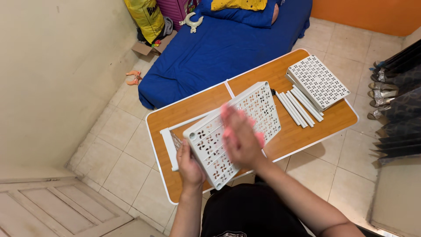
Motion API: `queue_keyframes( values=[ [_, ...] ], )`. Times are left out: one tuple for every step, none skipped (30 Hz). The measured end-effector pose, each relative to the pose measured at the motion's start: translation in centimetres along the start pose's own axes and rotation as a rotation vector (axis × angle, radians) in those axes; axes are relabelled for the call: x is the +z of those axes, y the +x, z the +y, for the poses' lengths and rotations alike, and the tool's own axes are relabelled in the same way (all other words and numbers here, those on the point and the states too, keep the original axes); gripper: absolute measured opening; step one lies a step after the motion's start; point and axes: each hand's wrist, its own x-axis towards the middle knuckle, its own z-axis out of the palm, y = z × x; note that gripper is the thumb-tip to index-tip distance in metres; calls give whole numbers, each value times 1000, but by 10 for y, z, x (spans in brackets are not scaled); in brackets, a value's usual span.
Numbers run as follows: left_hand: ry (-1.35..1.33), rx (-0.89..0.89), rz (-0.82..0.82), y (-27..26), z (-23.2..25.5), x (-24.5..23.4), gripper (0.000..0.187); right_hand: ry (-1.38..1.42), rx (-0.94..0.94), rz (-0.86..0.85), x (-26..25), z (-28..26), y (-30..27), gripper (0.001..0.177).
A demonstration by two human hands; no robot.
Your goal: The person assembles a white plastic shelving unit on a wooden table. They connect white rods to a frame, insert perforated panels, and wipe the surfaces with a pink cloth. The person handles multiple components including rods, panels, and connectors.
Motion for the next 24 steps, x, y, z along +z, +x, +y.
queue_keyframes(
  values=[
    [0, 14, 0, -1, 3, 1, 46, 48, 42, 43, -5, 15, 5, 53],
    [-16, 38, -25, -2, 6, 1, 47, 97, 84, 84, -10, 30, 11, 52],
    [-31, 63, -49, -3, 10, 2, 48, 83, 136, 99, -17, 44, 14, 53],
    [-46, 90, -72, -3, 13, 3, 48, 70, 187, 112, -25, 57, 17, 54],
    [-54, 109, -57, -4, 16, 4, 48, 56, 238, 126, -31, 66, 16, 55],
    [-62, 125, -44, -5, 18, 6, 47, 0, 245, 130, -35, 72, 12, 53],
    [-70, 140, -31, -5, 20, 8, 47, -56, 253, 134, -37, 76, 9, 52],
    [-86, 150, -21, -4, 21, 12, 48, -113, 257, 141, -38, 79, 7, 50],
    [-101, 161, -11, -3, 23, 15, 49, -64, 219, 149, -36, 79, 6, 49],
    [-114, 169, 3, -4, 24, 17, 50, -14, 184, 153, -32, 76, 2, 48],
    [-126, 188, 8, -3, 24, 20, 51, 37, 149, 157, -27, 70, -2, 47],
    [-137, 205, 14, -2, 23, 22, 51, 119, 289, 106, -21, 60, -8, 50],
    [-147, 223, 19, -2, 23, 24, 52, 199, 428, 52, -14, 48, -15, 52],
    [-153, 219, 58, 1, 22, 24, 52, 281, 566, -1, -8, 36, -19, 55],
    [-160, 215, 96, 3, 21, 25, 53, 204, 350, 17, -2, 26, -20, 49],
    [-164, 208, 133, 4, 21, 25, 53, 127, 136, 37, 3, 16, -22, 44],
    [-162, 206, 158, 4, 20, 24, 53, 49, -77, 54, 7, 6, -23, 39],
    [-160, 205, 179, 6, 20, 24, 54, 73, -114, 15, 9, -3, -24, 38],
    [-158, 203, 201, 8, 19, 23, 55, 97, -151, -23, 10, -11, -25, 37],
    [-142, 190, 209, 8, 19, 22, 54, 121, -189, -61, 12, -17, -24, 36],
    [-126, 176, 218, 8, 19, 21, 54, 121, -246, -83, 13, -20, -22, 34],
    [-111, 162, 228, 6, 18, 20, 54, 121, -302, -107, 13, -22, -21, 32],
    [-90, 145, 227, 3, 19, 19, 55, 121, -358, -131, 14, -23, -20, 31],
    [-71, 129, 224, 1, 19, 18, 56, 112, -372, -130, 16, -23, -19, 32]
  ],
)
